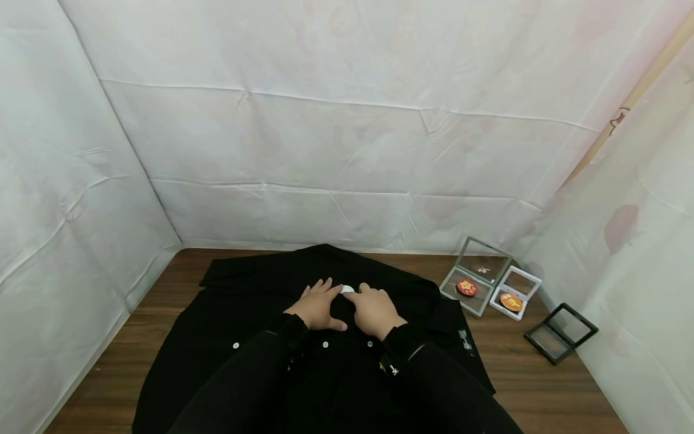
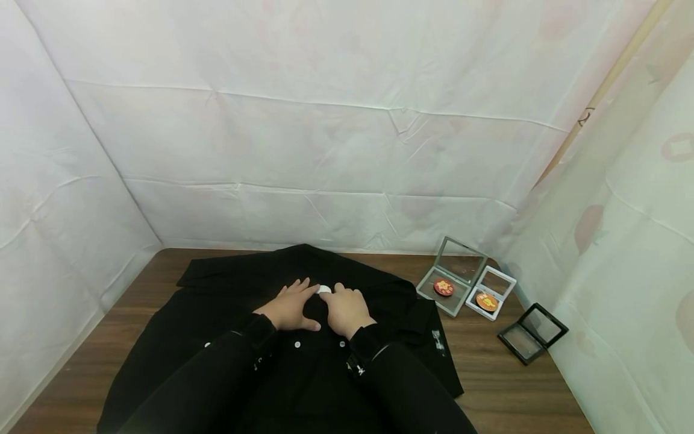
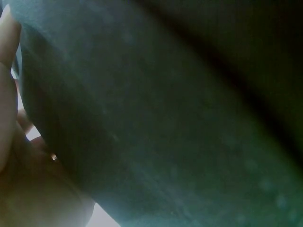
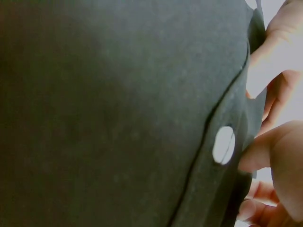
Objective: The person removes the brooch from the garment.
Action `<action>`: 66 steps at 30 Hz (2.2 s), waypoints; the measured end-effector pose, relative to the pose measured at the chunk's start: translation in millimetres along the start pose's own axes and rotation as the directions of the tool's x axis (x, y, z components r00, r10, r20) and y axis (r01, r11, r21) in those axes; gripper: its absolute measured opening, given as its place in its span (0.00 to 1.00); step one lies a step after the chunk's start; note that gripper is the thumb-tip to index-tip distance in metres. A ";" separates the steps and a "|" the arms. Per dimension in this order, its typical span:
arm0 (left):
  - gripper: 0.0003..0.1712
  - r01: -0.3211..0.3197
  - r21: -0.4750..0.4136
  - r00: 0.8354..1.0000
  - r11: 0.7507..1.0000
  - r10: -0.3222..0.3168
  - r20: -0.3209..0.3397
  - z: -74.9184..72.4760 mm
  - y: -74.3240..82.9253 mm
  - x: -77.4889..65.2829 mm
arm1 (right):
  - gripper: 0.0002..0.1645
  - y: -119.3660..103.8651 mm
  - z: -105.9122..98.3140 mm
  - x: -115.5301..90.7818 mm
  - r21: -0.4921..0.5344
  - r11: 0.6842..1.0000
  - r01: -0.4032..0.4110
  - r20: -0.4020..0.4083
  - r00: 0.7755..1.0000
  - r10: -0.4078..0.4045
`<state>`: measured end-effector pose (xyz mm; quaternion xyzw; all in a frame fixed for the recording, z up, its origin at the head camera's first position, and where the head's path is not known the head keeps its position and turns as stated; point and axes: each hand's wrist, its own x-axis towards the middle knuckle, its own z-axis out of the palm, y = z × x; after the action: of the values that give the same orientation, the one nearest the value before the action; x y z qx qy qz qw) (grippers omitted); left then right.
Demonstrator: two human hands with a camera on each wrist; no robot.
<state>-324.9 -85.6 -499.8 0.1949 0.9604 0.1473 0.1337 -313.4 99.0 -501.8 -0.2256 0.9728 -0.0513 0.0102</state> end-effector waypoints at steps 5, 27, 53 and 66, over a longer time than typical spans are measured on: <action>0.58 0.000 0.005 1.000 1.000 0.000 -0.002 1.5 -0.8 0.7 | 0.28 -3.4 3.4 -2.0 -0.034 0.999 -0.002 -0.004 1.000 0.001; 0.58 -0.018 -0.003 1.000 1.000 0.018 -0.016 2.9 -5.0 2.3 | 0.30 -15.2 0.5 -4.7 -0.071 0.997 -0.041 0.044 0.998 0.044; 0.57 -0.018 -0.002 1.000 1.000 0.018 -0.007 -0.1 -2.1 -1.5 | 0.31 -13.6 -1.8 -5.3 -0.051 0.998 -0.033 0.071 0.997 0.036; 0.56 -0.011 -0.009 1.000 1.000 0.011 0.020 -2.1 -2.2 0.1 | 0.33 -13.9 -7.1 -2.9 -0.093 0.996 -0.011 0.107 0.994 0.021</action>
<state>-326.4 -88.0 -498.6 0.2010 0.9573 0.1504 0.1433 -305.0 88.5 -493.3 -0.2204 0.9739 0.0060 0.0528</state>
